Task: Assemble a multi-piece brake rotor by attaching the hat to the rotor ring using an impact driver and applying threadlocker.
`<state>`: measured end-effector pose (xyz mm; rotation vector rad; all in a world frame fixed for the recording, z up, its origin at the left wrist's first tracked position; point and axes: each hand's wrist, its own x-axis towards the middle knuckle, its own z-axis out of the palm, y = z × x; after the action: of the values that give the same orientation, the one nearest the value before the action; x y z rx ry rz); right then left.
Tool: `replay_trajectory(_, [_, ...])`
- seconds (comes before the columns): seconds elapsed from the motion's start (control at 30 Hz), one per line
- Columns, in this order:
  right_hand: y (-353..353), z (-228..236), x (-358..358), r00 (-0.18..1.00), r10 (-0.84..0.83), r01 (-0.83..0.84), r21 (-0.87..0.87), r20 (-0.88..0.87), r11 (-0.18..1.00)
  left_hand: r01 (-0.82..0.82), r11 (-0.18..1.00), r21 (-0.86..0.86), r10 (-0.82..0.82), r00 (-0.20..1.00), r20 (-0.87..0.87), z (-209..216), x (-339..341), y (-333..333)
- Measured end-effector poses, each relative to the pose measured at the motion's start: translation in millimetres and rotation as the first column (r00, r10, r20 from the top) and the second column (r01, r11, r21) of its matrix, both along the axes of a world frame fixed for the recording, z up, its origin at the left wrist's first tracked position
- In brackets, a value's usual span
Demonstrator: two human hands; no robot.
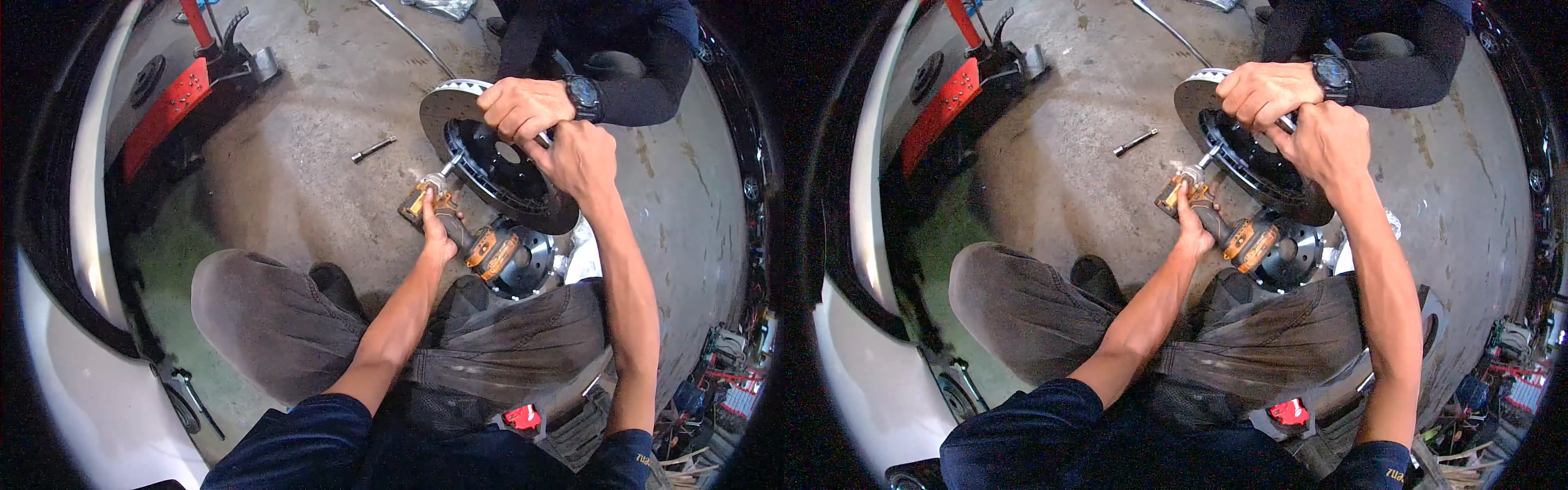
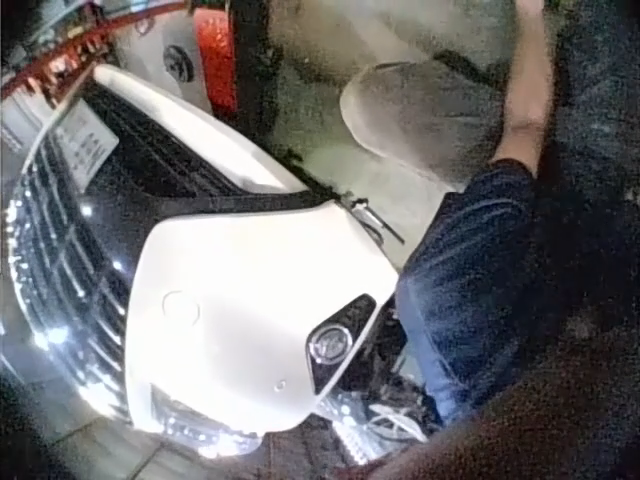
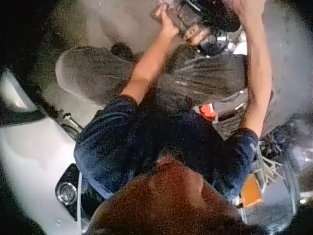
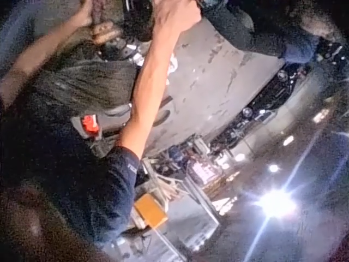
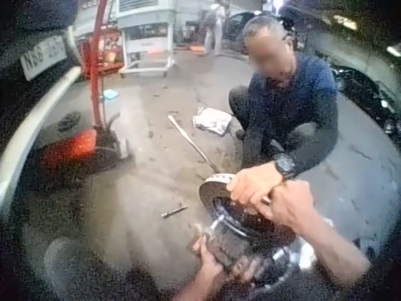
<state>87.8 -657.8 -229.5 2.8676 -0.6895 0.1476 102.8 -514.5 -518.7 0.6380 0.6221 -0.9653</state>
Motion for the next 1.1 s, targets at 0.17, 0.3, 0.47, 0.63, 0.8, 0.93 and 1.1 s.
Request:
replay_trajectory(0.17, [-1.9,-2.0,-6.5,0.998,0.027,-0.025,-0.025,0.063,0.999,0.023,0.996,0.091,-0.027,0.999,0.044,1.0,1.6,4.2])
replay_trajectory(0.3, [0.2,-4.8,-5.6,0.995,0.016,-0.013,-0.033,0.102,0.999,0.024,0.992,0.122,-0.046,0.982,0.181,-8.1,6.7,4.9])
replay_trajectory(0.47, [-0.2,-5.1,-2.9,0.993,-0.045,0.049,-0.038,0.108,0.998,0.041,0.999,-0.012,-0.040,0.997,0.068,-19.5,1.5,34.5])
replay_trajectory(0.63, [16.0,-12.0,-19.9,0.967,-0.063,0.069,-0.013,0.248,0.998,-0.023,0.988,-0.153,0.050,0.983,0.174,10.8,25.7,77.6])
replay_trajectory(0.8, [73.8,7.5,-52.3,0.657,-0.750,-0.146,0.989,0.073,-0.032,0.316,0.817,-0.482,-0.058,0.877,0.476,72.7,112.2,103.4])
replay_trajectory(0.93, [101.2,-21.6,-48.6,0.583,-0.712,-0.347,0.673,-0.391,-0.654,0.558,0.756,-0.343,-0.149,0.656,0.740,168.8,148.1,106.4])
replay_trajectory(1.1, [119.4,-19.1,-50.9,0.772,-0.484,-0.175,0.594,-0.412,-0.785,0.630,0.545,0.553,-0.580,-0.193,0.792,311.2,161.3,127.7])
